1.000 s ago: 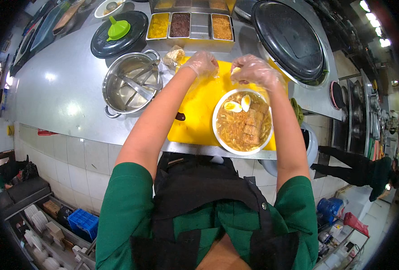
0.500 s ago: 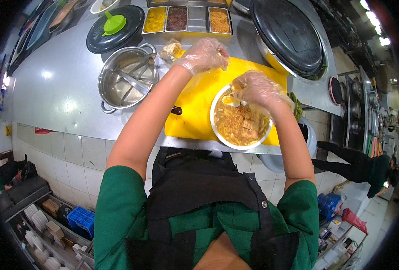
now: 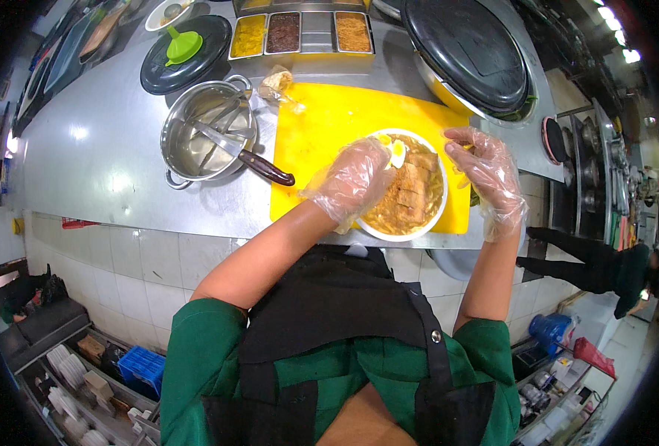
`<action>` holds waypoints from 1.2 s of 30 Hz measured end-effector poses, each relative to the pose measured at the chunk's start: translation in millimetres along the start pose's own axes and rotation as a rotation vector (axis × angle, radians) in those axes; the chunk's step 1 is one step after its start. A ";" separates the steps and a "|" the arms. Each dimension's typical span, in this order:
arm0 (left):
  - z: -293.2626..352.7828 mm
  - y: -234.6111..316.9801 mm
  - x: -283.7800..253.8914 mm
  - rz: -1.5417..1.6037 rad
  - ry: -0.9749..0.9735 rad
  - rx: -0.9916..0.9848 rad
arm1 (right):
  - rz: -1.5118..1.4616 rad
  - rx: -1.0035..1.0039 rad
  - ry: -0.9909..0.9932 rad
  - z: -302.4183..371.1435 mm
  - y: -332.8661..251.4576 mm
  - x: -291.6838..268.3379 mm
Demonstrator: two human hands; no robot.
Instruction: The person assembles a noodle bowl in a commercial kitchen. They place a bowl of noodles on a cutting board, add sauce, sliced tofu, boiled egg, and meat using a ladle and knife, then present the finished dish.
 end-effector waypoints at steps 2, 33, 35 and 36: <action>9.4 7.8 -9.8 -0.174 0.072 0.101 | -0.040 -0.002 0.037 4.2 13.1 -5.7; 57.1 200.5 31.3 0.557 -0.354 0.660 | 0.009 1.168 -0.267 596.6 474.0 368.0; 61.4 228.1 72.3 0.441 -0.383 0.669 | -0.190 1.331 -0.295 689.3 473.2 407.8; 65.2 252.9 99.7 0.393 -0.381 0.736 | -0.314 1.414 -0.247 726.8 469.6 433.2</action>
Point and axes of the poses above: each hand's wrist, its own z-axis away from the middle knuckle, its own x-axis out of the palm, y = z × x, the point moved 10 cm from there along -z, towards the middle knuckle, and after that the axes turned 1 degree about y, right-handed, at the moved point
